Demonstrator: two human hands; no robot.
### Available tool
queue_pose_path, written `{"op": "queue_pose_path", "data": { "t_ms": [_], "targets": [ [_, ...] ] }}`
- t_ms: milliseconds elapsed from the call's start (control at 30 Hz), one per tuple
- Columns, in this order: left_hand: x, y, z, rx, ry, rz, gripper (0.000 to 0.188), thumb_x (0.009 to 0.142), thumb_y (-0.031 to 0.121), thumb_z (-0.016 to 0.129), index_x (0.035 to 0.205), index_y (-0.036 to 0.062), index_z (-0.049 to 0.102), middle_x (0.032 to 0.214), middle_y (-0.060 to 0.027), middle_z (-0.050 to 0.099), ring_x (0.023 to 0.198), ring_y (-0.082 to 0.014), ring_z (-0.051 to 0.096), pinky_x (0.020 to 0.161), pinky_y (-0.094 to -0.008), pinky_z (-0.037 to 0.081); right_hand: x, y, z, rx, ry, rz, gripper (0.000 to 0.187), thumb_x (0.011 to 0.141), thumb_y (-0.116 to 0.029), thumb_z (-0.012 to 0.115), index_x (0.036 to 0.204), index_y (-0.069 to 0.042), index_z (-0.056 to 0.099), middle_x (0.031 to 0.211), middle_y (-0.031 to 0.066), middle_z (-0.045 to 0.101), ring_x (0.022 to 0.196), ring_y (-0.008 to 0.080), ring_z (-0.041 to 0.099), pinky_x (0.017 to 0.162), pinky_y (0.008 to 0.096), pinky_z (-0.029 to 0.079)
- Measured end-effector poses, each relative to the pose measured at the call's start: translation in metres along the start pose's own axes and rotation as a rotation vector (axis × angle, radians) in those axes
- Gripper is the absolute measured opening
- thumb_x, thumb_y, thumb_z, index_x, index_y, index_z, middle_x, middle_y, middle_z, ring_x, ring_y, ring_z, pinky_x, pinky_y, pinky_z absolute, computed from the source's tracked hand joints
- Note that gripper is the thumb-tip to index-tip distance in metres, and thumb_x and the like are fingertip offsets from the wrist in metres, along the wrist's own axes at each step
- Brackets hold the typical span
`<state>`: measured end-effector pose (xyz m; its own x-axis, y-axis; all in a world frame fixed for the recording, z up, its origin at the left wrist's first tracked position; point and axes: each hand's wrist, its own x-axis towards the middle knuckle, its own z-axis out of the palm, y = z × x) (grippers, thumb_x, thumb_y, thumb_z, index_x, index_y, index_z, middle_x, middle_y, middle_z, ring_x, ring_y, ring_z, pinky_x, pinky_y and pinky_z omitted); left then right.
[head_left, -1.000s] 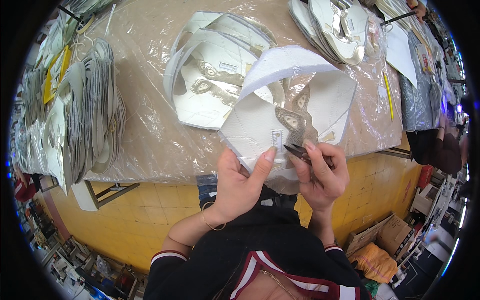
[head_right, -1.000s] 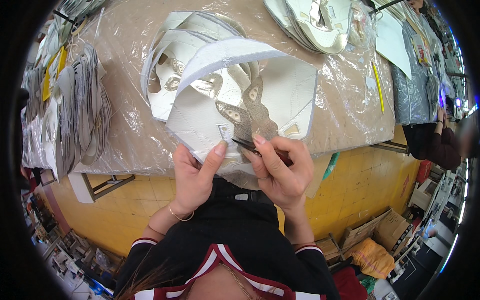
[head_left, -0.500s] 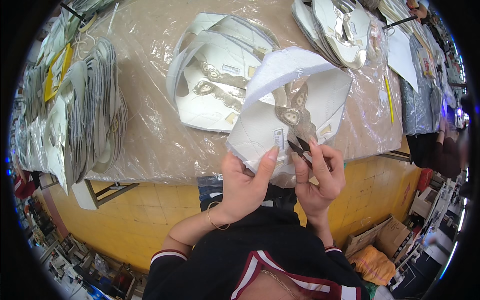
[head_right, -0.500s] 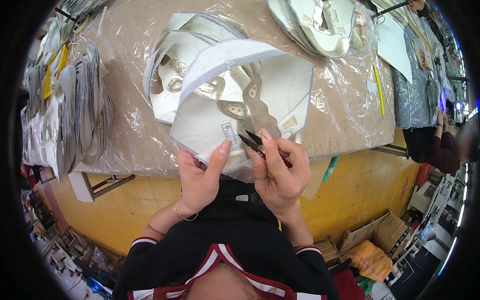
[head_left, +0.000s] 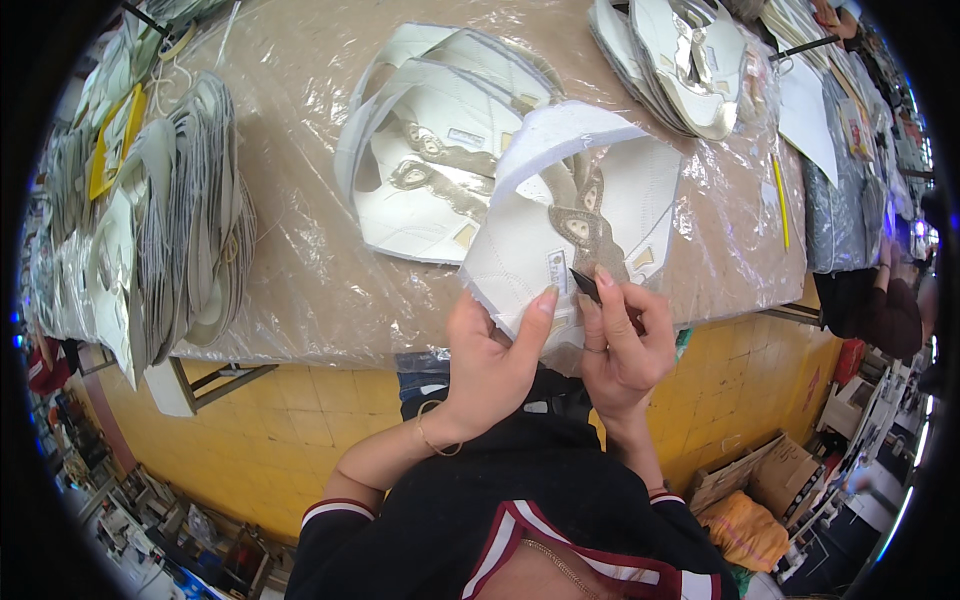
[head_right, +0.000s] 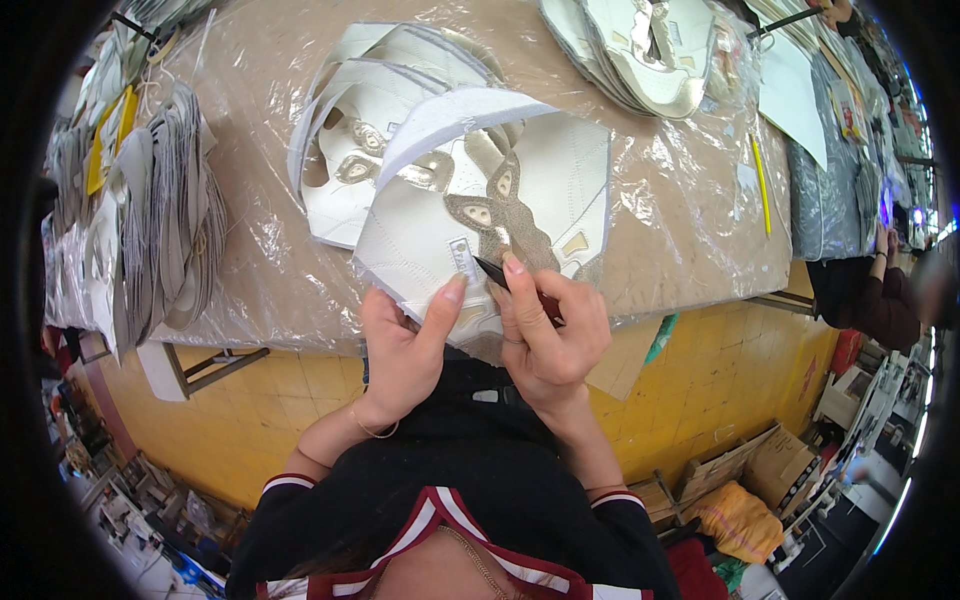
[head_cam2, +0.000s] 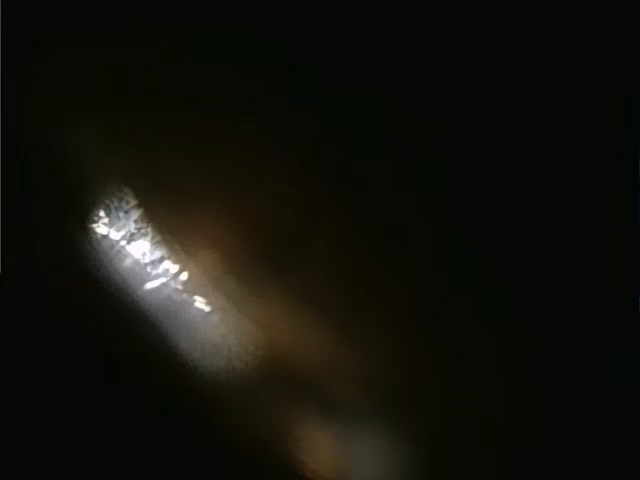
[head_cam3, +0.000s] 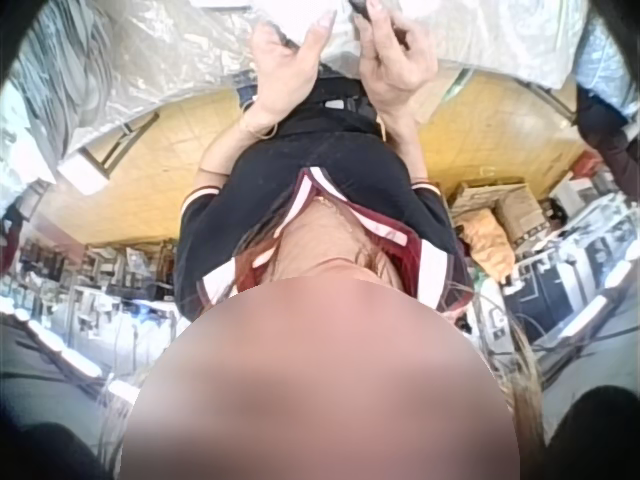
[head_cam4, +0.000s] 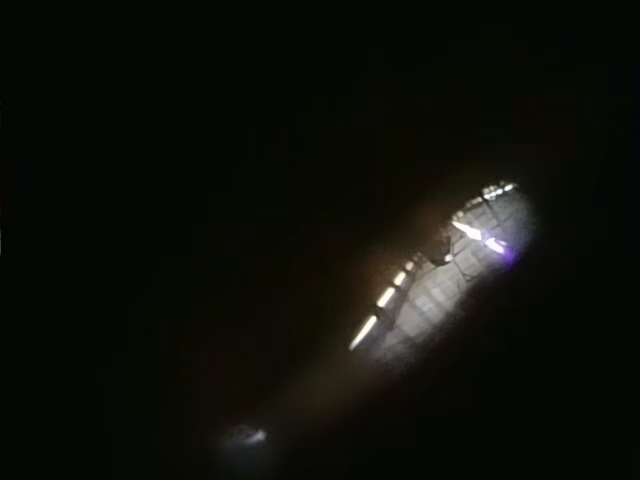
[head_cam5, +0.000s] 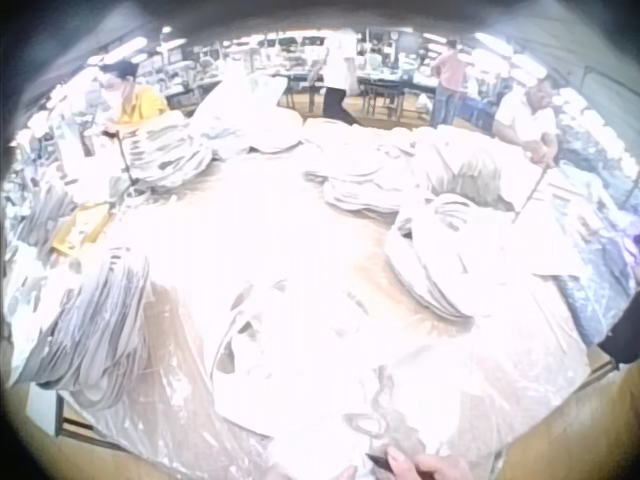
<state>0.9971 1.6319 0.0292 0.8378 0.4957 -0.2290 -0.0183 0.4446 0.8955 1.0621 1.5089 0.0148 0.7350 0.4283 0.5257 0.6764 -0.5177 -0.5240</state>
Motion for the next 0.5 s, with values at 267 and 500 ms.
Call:
{"op": "queue_pose_path", "data": {
  "t_ms": [267, 500],
  "targets": [
    [0.0024, -0.0021, 0.001, -0.067, 0.042, 0.008, 0.025, 0.093, 0.006, 0.062, 0.115, -0.004, 0.055, 0.107, -0.0067, 0.064, 0.094, -0.0086, 0.06, 0.081, -0.0241, 0.048, -0.0004, 0.0024, -0.0014, 0.053, -0.037, 0.064, 0.033, 0.078, -0.012, 0.077, 0.111, -0.008, 0.072, 0.087, 0.0045, 0.061, 0.062, 0.0162, 0.05, 0.056, 0.0276, 0.04],
    [0.0023, -0.0042, 0.0043, -0.113, 0.068, -0.025, 0.025, 0.093, 0.006, 0.062, 0.115, -0.0044, 0.055, 0.107, -0.0068, 0.065, 0.094, -0.0087, 0.06, 0.081, -0.0241, 0.049, 0.0004, 0.0009, 0.0006, 0.023, -0.057, 0.073, 0.034, 0.078, -0.011, 0.076, 0.111, -0.008, 0.071, 0.086, 0.0037, 0.06, 0.062, 0.0155, 0.05, 0.056, 0.0277, 0.04]
  ]
}}
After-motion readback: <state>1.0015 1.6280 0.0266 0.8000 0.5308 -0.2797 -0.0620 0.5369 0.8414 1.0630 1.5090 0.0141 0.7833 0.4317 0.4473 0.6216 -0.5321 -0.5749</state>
